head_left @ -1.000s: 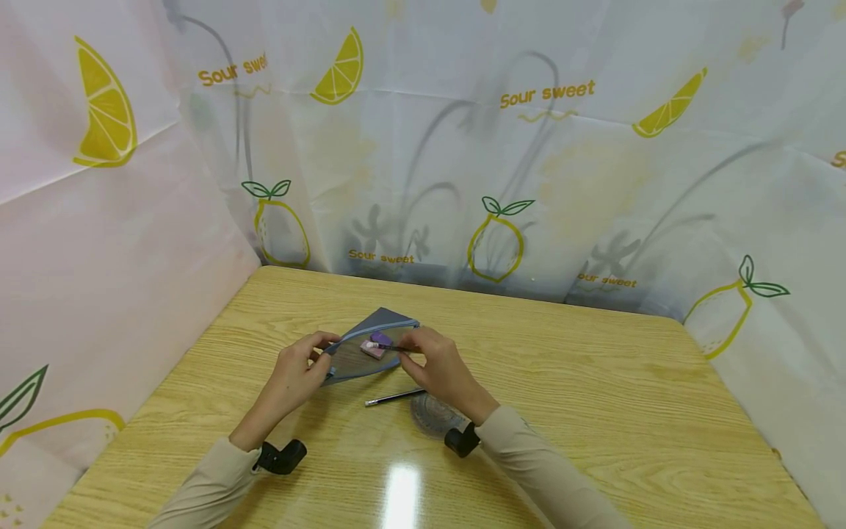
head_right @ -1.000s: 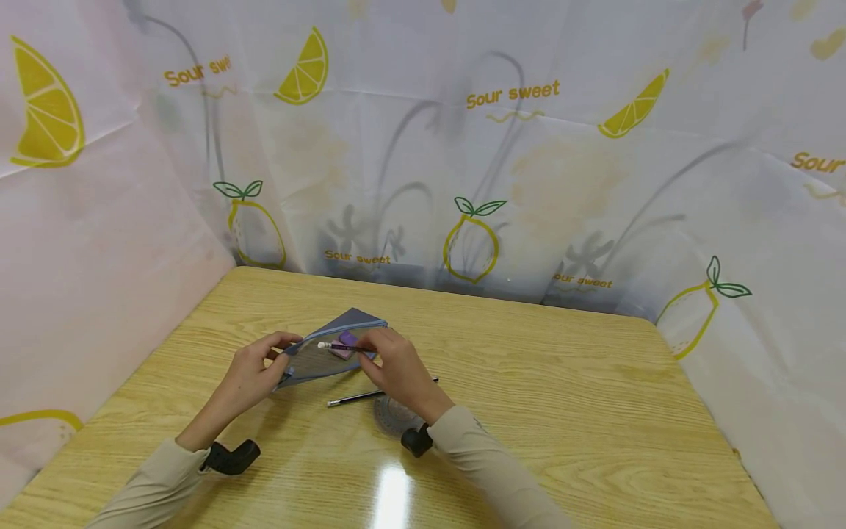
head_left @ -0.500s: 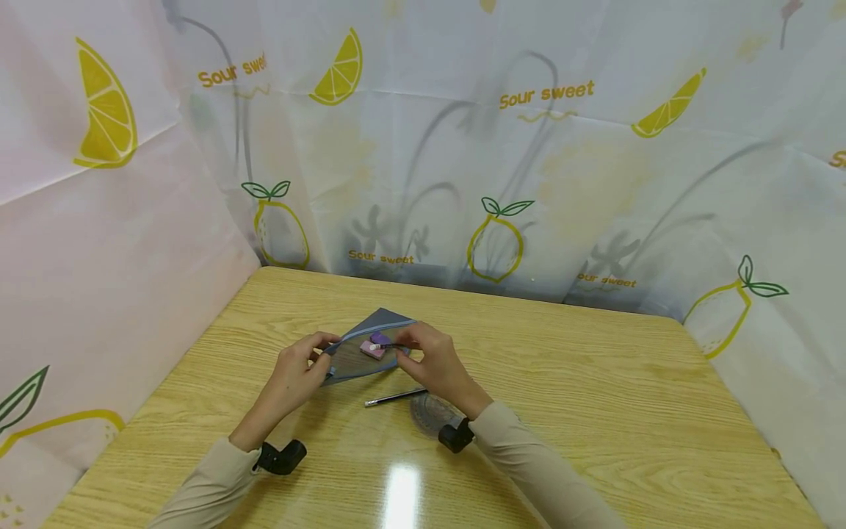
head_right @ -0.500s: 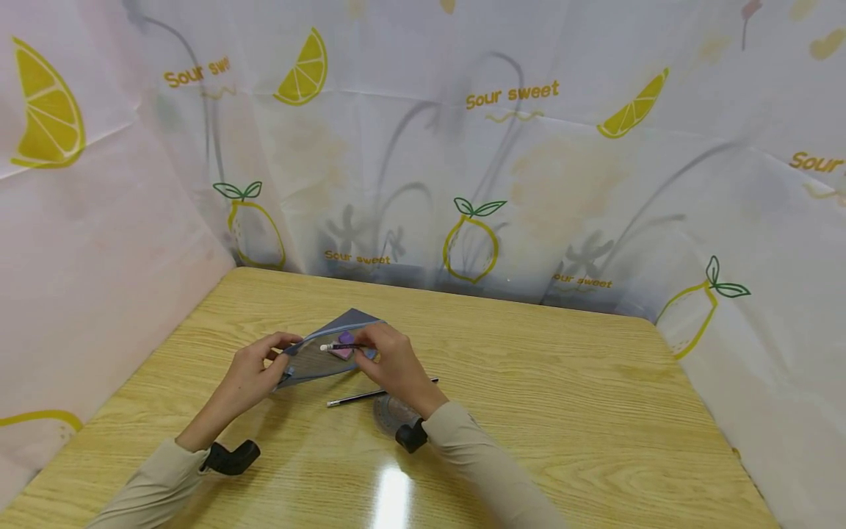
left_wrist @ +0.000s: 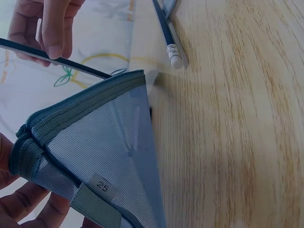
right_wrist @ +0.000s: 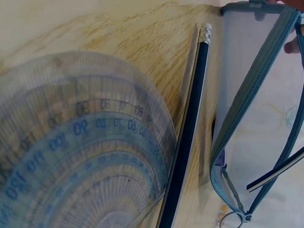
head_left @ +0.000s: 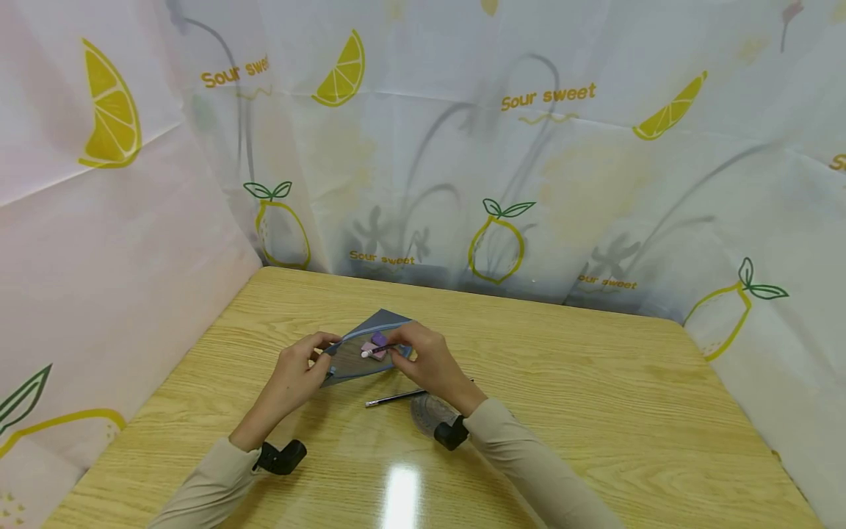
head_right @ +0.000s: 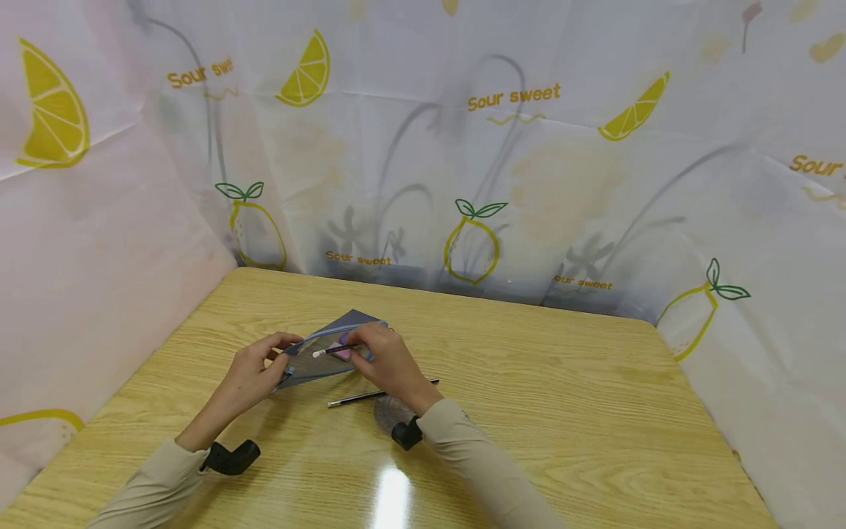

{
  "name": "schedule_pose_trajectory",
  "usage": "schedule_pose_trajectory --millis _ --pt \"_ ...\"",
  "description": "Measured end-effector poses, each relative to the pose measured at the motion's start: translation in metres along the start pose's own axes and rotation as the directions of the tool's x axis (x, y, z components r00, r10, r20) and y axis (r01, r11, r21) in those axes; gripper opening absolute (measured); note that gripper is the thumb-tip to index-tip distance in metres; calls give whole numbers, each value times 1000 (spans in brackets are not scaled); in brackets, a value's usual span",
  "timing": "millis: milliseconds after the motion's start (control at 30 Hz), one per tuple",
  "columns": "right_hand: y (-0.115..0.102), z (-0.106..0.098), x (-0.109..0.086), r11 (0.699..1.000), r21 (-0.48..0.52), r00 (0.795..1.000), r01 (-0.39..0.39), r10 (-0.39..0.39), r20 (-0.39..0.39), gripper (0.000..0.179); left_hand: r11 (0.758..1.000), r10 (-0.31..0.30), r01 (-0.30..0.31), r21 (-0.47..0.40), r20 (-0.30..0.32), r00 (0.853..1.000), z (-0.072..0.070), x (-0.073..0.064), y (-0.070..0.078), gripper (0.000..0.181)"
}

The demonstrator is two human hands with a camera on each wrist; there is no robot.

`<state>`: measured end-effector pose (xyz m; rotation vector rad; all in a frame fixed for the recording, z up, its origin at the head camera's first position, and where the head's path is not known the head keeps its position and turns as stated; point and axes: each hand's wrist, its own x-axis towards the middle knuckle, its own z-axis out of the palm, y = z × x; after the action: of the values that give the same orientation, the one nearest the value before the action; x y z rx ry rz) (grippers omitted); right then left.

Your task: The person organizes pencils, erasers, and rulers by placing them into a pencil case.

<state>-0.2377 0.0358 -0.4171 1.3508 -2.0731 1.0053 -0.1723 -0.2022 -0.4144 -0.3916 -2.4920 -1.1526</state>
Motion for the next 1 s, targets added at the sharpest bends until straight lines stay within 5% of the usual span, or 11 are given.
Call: schedule_pose_trajectory --millis 1000 --pt "4 16 1 977 -200 997 70 -63 40 21 1000 -27 27 -5 20 999 -1 -1 4 31"
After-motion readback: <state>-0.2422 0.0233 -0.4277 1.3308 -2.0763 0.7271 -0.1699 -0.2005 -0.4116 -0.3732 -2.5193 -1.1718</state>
